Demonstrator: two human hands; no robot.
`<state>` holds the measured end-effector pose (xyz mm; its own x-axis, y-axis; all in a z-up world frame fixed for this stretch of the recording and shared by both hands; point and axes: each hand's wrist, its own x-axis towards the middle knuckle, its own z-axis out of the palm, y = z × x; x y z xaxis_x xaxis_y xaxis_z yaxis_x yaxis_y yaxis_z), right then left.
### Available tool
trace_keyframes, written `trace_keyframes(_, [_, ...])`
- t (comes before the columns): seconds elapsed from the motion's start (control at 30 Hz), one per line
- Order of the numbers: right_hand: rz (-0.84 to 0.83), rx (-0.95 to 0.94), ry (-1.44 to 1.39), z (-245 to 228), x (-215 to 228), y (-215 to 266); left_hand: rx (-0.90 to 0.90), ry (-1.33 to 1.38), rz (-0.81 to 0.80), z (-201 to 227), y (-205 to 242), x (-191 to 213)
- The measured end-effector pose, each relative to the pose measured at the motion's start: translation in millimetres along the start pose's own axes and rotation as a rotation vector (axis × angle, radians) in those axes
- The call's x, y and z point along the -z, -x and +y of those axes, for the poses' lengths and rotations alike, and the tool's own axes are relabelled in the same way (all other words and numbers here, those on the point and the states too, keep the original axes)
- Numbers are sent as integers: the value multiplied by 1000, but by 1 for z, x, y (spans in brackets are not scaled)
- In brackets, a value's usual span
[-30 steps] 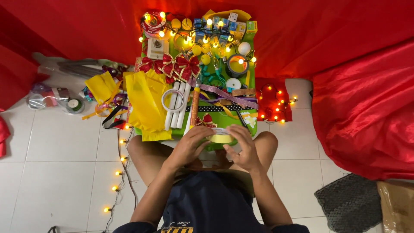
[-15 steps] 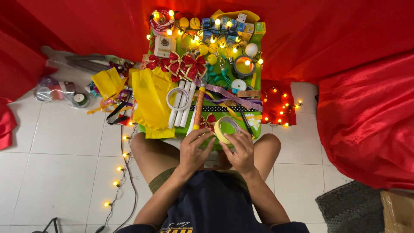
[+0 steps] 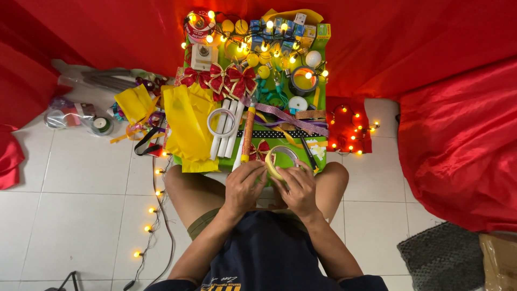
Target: Decorating a green handicraft board by attaching bows to sticks with tape and arranging them.
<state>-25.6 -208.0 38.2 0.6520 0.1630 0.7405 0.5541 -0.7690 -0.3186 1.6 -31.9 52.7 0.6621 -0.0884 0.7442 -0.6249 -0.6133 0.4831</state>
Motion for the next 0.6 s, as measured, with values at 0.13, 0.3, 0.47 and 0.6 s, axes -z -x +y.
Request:
trace_keyframes(0.13, [-6,6,-7,-5,2,-4,21,-26,-21,-2,6,-2])
trace_keyframes(0.3, [-8,-24,-35,-9,3,-6,123,84,-44,2,1,5])
trace_keyframes(0.47, [-18,-23,-15,-8,4,-3,208,267,-101,3,-6,15])
trace_keyframes(0.6, [-32,-6,3,-8,4,-2,139,224,-91,5,-7,14])
